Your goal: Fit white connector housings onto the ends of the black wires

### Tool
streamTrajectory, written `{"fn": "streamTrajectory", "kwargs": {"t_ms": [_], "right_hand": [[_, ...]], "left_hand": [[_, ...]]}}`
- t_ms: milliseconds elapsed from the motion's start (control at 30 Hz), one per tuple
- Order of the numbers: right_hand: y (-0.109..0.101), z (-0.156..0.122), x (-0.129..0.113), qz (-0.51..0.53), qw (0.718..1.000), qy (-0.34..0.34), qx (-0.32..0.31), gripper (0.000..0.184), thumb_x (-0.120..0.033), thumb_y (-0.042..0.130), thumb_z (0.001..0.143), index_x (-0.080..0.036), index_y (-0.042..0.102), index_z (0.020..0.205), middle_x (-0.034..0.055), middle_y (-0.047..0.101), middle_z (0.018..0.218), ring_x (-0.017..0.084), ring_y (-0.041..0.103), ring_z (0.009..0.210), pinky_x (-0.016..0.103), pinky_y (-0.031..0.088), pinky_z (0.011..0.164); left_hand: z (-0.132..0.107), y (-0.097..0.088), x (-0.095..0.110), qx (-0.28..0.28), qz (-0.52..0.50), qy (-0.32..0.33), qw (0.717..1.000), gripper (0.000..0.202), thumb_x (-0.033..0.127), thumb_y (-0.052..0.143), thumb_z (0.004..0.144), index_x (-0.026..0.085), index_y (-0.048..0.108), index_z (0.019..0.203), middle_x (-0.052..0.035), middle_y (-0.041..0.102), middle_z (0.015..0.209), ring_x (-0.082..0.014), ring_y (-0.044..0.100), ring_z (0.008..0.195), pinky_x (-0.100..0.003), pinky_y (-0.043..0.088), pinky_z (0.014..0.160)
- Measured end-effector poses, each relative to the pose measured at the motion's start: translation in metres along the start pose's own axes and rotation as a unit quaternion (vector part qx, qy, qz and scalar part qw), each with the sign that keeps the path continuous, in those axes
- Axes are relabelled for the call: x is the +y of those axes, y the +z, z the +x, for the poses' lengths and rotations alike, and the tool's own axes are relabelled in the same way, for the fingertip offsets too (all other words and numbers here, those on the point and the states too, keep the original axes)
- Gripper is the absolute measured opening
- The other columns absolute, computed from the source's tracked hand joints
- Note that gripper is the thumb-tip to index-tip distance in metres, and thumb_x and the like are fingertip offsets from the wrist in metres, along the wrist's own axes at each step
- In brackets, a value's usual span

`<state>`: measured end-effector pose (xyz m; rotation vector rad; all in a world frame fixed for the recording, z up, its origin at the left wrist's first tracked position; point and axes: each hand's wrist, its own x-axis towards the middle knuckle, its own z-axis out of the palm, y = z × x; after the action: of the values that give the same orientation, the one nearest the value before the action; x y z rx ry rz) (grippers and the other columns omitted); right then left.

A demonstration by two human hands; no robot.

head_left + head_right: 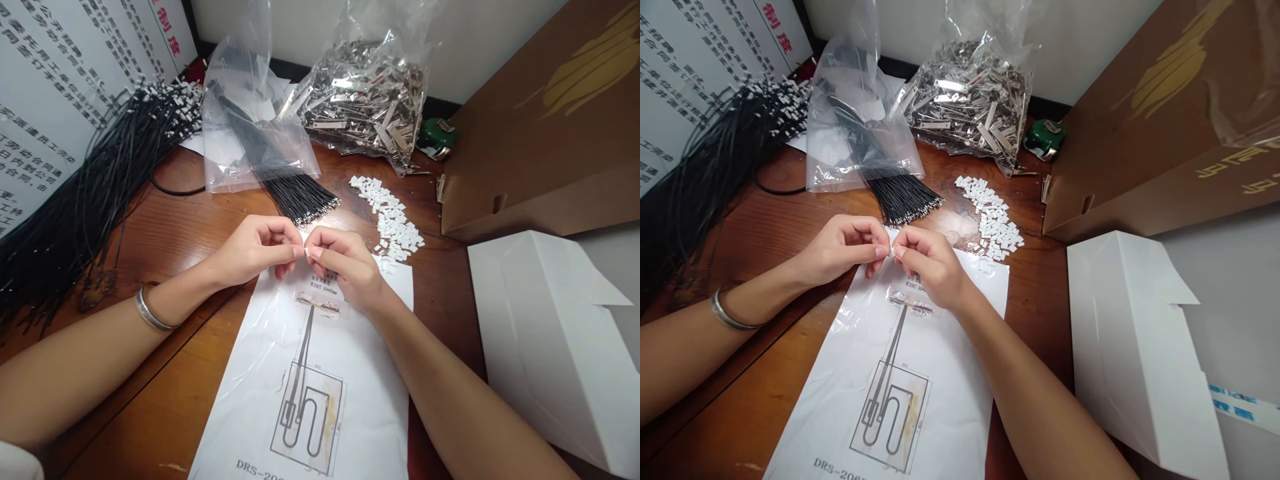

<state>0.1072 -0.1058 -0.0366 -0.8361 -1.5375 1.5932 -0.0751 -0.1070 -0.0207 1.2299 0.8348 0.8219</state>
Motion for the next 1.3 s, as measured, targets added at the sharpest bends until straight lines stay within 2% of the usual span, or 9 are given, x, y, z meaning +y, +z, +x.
{"fn": "streamTrajectory", "kwargs": {"t_ms": [133,367,600,867,1100,1300], "right_hand": [[0.0013,-0.0008,0.0026,-0.027,0.999,-0.012,0.031,0.018,-0.026,0.055,0.081,-0.019,0.051,0.065,-0.006,0.046,0.051,0.007,0.035,0.046,0.026,0.025,0.046],[0.0013,-0.0002,0.002,0.0,0.999,-0.012,0.051,0.016,-0.026,0.056,0.08,-0.019,0.053,0.065,-0.0056,0.047,0.049,0.007,0.036,0.044,0.025,0.024,0.044],[0.0018,-0.0001,0.0054,-0.007,0.997,-0.041,0.066,0.015,-0.026,0.059,0.083,-0.019,0.057,0.069,-0.0048,0.052,0.054,0.007,0.043,0.047,0.025,0.03,0.045],[0.0043,0.001,0.0027,-0.036,0.991,-0.069,0.111,0.012,-0.024,0.066,0.08,-0.018,0.062,0.071,-0.0032,0.06,0.06,0.006,0.045,0.046,0.025,0.033,0.044],[0.003,0.0018,0.0046,-0.007,0.99,-0.057,0.127,0.011,-0.024,0.071,0.078,-0.018,0.065,0.072,-0.0035,0.061,0.06,0.006,0.045,0.045,0.024,0.034,0.044],[0.0003,0.0024,0.0019,0.029,0.994,-0.006,0.104,0.013,-0.026,0.072,0.074,-0.018,0.064,0.068,-0.0043,0.059,0.054,0.006,0.043,0.044,0.024,0.032,0.043]], "left_hand": [[0.0012,0.0,-0.0019,0.02,-0.001,0.003,1.0,0.013,0.02,0.072,0.076,0.011,0.063,0.072,0.0016,0.061,0.054,-0.0078,0.057,0.047,-0.018,0.047,0.047],[0.0026,0.0,-0.0037,0.015,-0.01,0.009,1.0,0.015,0.024,0.072,0.079,0.011,0.064,0.077,0.0013,0.062,0.058,-0.0084,0.057,0.05,-0.019,0.049,0.048],[0.0032,-0.0002,-0.0058,0.025,-0.024,0.011,0.999,0.022,0.029,0.077,0.076,0.012,0.064,0.077,0.001,0.063,0.059,-0.0082,0.057,0.05,-0.019,0.049,0.049],[0.0018,0.0038,-0.0039,0.061,0.01,0.055,0.997,0.024,0.031,0.079,0.074,0.013,0.063,0.074,0.0,0.064,0.06,-0.0083,0.056,0.049,-0.02,0.048,0.048],[0.0014,0.0053,-0.0033,0.081,0.024,0.052,0.995,0.021,0.028,0.078,0.073,0.013,0.063,0.073,0.0001,0.064,0.059,-0.0087,0.057,0.048,-0.02,0.046,0.047],[0.0022,0.0049,-0.004,0.082,0.016,0.043,0.996,0.023,0.029,0.078,0.075,0.013,0.063,0.076,0.0004,0.066,0.062,-0.0077,0.057,0.048,-0.02,0.047,0.048]]}}
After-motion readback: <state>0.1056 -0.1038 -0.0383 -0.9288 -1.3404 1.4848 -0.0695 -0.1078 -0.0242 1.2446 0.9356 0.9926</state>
